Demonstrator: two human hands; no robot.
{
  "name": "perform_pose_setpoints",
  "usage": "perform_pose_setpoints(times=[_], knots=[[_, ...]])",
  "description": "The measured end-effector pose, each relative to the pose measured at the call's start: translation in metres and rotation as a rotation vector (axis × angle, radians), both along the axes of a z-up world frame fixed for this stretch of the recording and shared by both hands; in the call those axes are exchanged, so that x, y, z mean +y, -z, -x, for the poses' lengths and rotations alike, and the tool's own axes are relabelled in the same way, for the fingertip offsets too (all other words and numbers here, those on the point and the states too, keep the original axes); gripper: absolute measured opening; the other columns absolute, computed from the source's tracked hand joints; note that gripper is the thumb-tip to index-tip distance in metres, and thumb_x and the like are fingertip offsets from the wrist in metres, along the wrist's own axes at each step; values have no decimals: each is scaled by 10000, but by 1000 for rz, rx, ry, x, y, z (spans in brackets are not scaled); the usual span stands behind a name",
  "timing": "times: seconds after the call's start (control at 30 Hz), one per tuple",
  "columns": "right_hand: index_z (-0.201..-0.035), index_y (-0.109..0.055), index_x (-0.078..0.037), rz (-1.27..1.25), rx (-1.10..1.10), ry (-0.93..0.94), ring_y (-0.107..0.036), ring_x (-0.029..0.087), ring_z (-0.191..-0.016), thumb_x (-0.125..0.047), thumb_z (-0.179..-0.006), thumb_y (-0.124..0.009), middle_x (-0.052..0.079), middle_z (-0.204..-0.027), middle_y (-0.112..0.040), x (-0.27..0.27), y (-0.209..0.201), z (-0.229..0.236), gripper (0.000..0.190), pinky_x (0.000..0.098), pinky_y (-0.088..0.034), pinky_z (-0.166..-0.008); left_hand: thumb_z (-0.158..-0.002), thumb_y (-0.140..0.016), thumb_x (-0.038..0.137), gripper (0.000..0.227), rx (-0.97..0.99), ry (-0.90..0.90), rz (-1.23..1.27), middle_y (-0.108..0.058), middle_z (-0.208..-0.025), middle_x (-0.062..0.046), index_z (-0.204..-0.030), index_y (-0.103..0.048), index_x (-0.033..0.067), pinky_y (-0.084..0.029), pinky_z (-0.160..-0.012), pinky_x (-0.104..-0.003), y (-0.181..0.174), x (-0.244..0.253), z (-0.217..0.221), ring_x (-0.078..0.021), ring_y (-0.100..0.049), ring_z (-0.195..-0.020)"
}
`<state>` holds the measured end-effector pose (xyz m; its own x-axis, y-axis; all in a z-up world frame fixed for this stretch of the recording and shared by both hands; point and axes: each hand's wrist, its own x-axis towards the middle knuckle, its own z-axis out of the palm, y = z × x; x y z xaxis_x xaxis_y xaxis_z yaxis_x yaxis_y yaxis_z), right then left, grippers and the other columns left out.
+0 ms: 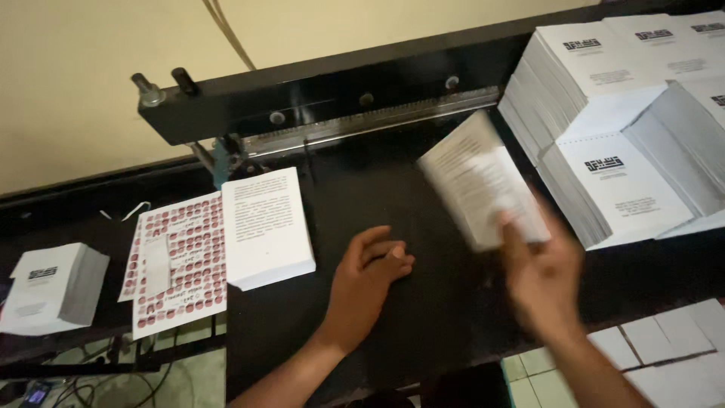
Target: The person places printed sheets into a binding machine, then stacks and aligns the bound booklets. They handle multiple booklets one at a time, arranging them into neat piles on the table.
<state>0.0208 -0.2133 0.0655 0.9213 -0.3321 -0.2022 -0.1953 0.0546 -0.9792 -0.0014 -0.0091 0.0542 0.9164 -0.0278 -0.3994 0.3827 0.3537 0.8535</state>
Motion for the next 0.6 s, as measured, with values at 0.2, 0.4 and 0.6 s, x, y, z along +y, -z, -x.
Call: perform_pose_setpoints(times=[0.2,0.4,0.6], knots=[[-1492,-554,-42,1308,-866,-391,-509,451,-1428,-205,-932,-659,261,-1517,-564,-63,31,-53,592,589,-369,-1187,-897,-708,225,458,-236,-42,-110,-735,-1063,-137,-1301,-584,49,-645,-898,-329,28,-3,-2,-229,-782,-988],[-1418,-583,-92,1453,-365,-665,-470,363,-1421,-653,-951,-482,169,-1529,-523,-25,3,-48,737,593,-339,-1126,-916,-701,204,326,-206,-30,-222,-764,-1012,-103,-1215,-659,81,-627,-851,-277,31,-4,0,-183,-807,-924],[-1244,-704,-11,1216,-925,-610,-657,384,-1139,-283,-891,-762,230,-1272,-679,46,-9,-47,450,484,-514,-961,-970,-635,209,163,-499,114,-467,-761,-995,-27,-1092,-710,131,-578,-788,-259,36,4,6,-116,-731,-894]])
